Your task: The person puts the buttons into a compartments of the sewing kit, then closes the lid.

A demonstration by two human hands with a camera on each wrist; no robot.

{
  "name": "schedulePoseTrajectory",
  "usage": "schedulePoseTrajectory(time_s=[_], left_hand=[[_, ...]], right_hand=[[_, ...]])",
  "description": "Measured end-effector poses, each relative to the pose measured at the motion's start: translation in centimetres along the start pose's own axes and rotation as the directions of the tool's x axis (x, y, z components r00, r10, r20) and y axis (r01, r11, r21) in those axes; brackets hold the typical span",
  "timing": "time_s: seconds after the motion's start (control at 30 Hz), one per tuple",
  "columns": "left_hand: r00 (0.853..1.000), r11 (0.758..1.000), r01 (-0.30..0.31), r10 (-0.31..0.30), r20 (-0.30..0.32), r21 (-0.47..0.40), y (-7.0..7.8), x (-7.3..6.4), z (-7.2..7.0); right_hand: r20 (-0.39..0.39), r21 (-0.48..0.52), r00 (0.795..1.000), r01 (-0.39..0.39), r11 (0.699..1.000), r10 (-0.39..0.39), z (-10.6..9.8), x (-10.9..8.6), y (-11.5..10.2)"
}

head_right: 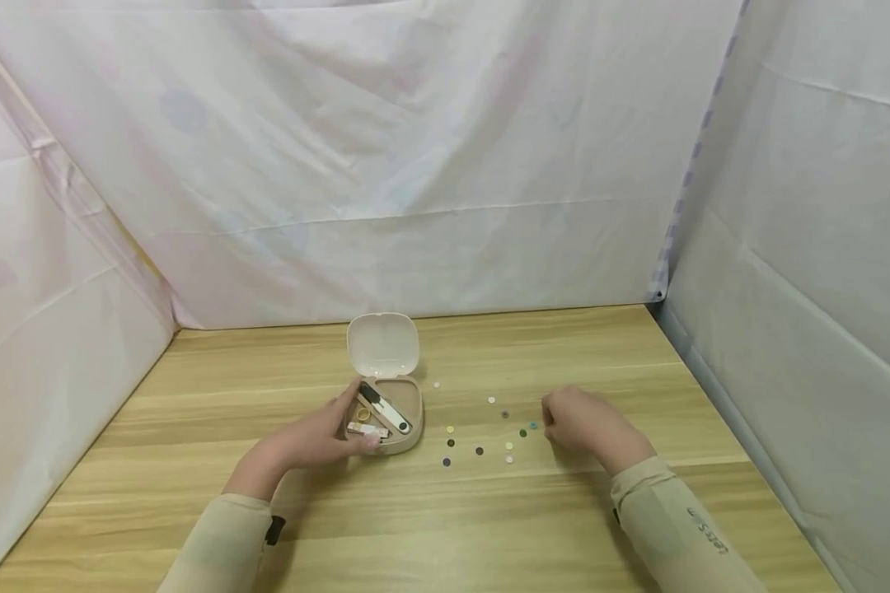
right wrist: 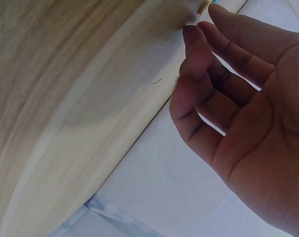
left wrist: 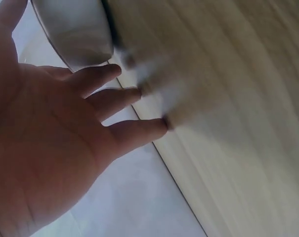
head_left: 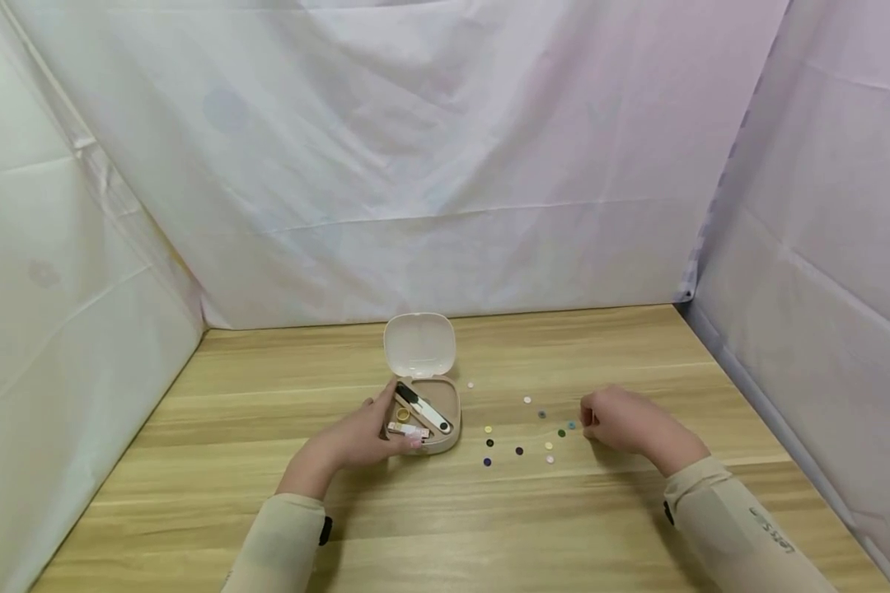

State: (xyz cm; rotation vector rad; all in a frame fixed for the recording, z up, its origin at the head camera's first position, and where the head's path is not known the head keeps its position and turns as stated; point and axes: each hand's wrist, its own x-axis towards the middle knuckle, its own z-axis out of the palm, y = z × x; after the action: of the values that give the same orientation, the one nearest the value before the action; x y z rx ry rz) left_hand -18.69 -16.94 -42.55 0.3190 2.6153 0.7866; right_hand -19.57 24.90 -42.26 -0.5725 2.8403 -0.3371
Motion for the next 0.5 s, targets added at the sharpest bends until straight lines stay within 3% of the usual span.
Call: schedulePoseTrajectory(time_s=[0.5], left_hand=[[0.999, 1.0, 0.015, -0.014, 0.043, -0.018, -0.91, 0.25, -0.68]], right_hand=[[0.001, -0.025, 1.0, 0.023, 0.999, -0.023, 0.19, 0.18, -0.28]])
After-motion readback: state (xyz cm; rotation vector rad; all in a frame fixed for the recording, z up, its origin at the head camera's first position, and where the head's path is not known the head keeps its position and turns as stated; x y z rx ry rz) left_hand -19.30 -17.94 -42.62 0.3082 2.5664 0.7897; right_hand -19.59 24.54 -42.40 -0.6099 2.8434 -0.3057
